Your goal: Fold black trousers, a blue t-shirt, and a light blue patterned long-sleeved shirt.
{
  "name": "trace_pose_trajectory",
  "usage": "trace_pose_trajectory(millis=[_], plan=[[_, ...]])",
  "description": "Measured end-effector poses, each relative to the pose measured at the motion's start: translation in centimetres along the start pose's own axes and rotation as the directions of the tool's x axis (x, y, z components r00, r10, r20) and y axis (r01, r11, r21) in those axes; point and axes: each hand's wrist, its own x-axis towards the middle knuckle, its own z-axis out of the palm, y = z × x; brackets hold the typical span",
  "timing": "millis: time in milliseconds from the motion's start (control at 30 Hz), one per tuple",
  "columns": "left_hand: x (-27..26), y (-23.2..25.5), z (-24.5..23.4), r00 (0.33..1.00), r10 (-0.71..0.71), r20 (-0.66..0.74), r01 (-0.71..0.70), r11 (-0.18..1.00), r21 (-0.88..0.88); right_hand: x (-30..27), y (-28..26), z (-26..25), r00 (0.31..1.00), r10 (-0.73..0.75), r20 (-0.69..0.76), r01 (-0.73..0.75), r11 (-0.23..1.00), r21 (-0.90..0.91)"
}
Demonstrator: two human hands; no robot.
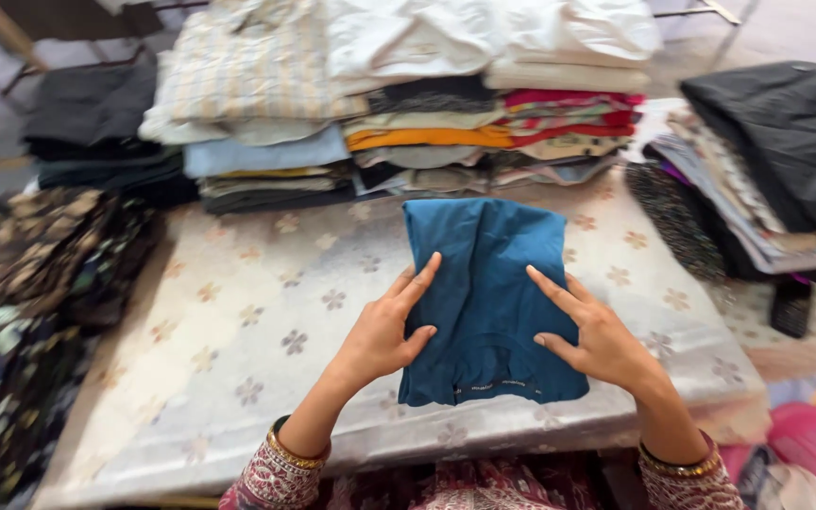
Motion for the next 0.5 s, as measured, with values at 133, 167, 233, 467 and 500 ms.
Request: trace_pose_trajectory(millis=[133, 167, 233, 467, 500], plan=[[-3.6, -1.4, -3.1, 0.997, -0.043, -0.069, 0.044, 0.999, 0.023, 2.4, -4.5, 0.8, 0.992, -0.097, 0.080, 0.097, 0.995, 0.010], [-4.4, -1.9, -3.7, 0.994, -0.041, -0.098, 0.045, 0.998, 0.034, 3.0, -5.3, 1.1, 0.989, -0.101, 0.107, 0.100, 0.995, 0.013], [-5.8, -2.4, -4.7, 0.990, -0.041, -0.136, 0.047, 0.998, 0.044, 4.1, -6.3, 1.7, 0.984, -0.113, 0.138, 0.112, 0.994, 0.013], [-9.6, -3.6, -5.9, 0.924, 0.056, -0.379, 0.045, 0.966, 0.254, 6.7, -9.6, 4.5, 0.967, -0.239, 0.086, 0.245, 0.967, -0.066], [-9.9, -3.6, -6.0, 0.917, 0.086, -0.390, 0.035, 0.955, 0.295, 6.9, -9.2, 5.2, 0.900, -0.434, -0.030, 0.433, 0.901, -0.039]])
